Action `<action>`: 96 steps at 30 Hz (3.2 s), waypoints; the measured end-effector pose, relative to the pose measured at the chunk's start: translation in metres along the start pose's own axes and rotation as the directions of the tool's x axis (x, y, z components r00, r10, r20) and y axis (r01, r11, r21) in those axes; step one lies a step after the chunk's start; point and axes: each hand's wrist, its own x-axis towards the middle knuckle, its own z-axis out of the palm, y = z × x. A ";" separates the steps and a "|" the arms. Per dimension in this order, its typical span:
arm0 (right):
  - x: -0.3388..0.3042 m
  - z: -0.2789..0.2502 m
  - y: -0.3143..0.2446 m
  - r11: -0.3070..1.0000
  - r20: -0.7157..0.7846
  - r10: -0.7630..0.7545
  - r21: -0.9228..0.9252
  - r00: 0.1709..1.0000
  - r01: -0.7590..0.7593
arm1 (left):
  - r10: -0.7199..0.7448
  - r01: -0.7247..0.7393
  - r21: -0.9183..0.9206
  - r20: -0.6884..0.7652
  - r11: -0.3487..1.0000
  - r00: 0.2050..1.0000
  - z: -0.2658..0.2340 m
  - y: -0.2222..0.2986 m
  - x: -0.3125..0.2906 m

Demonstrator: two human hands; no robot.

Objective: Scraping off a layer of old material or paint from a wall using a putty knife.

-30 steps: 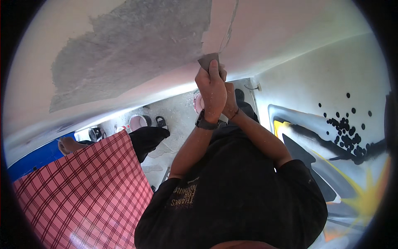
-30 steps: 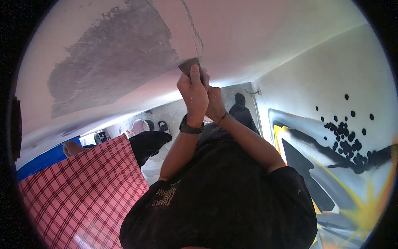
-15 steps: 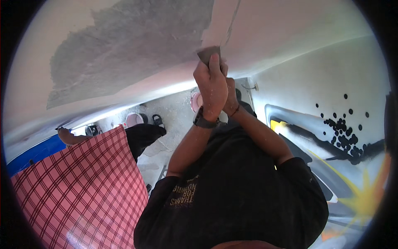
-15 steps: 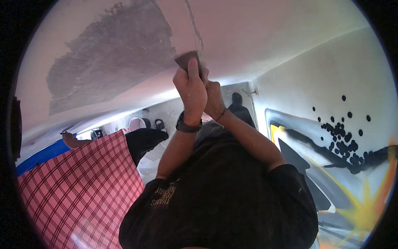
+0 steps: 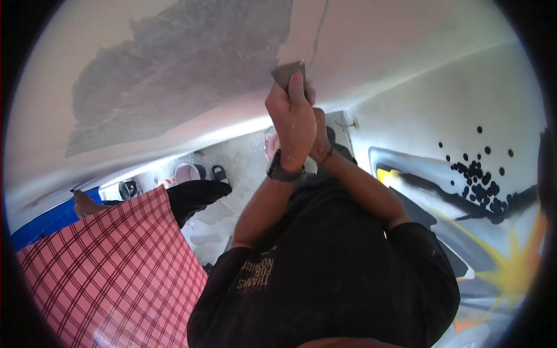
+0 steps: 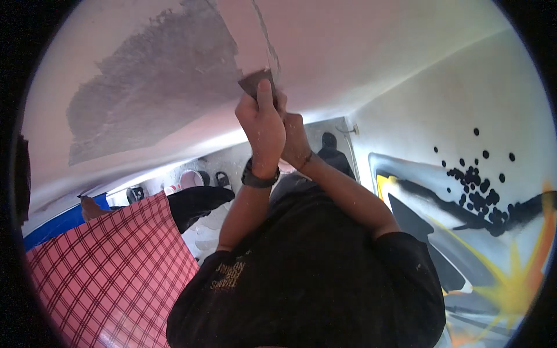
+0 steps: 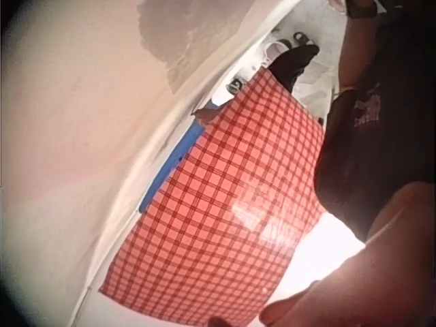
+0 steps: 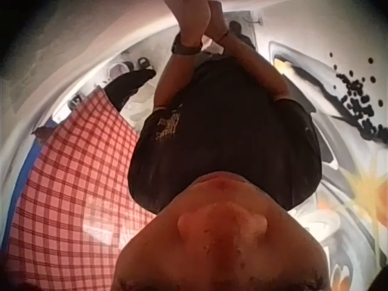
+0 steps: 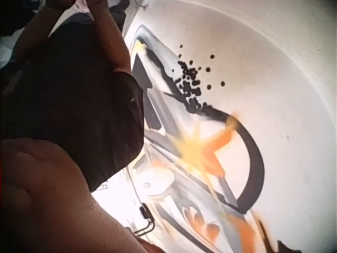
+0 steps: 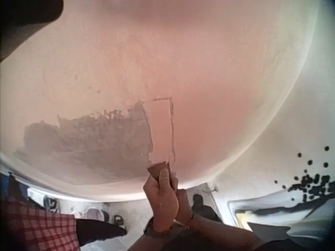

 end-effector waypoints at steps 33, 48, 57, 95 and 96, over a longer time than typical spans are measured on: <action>0.006 -0.015 -0.024 0.968 -0.225 0.095 0.249 0.970 -0.037 | -0.153 0.165 -0.029 0.241 0.986 0.958 0.005 0.006 0.003; -0.022 -0.036 -0.025 0.973 -0.070 0.107 0.213 0.992 -0.089 | -0.086 0.134 -0.134 0.319 0.982 0.944 -0.006 0.012 0.004; -0.011 -0.012 -0.026 0.964 -0.303 0.082 0.264 0.950 0.001 | -0.072 0.156 -0.200 0.375 0.967 0.924 -0.008 0.021 -0.001; -0.030 0.012 0.041 0.935 -0.009 0.139 0.330 0.990 -0.128 | -0.095 0.156 -0.147 0.357 0.977 0.929 -0.036 -0.054 -0.011; -0.029 0.017 0.044 0.933 -0.007 0.149 0.332 0.989 -0.138 | -0.105 0.166 -0.143 0.357 0.976 0.928 -0.036 -0.054 -0.011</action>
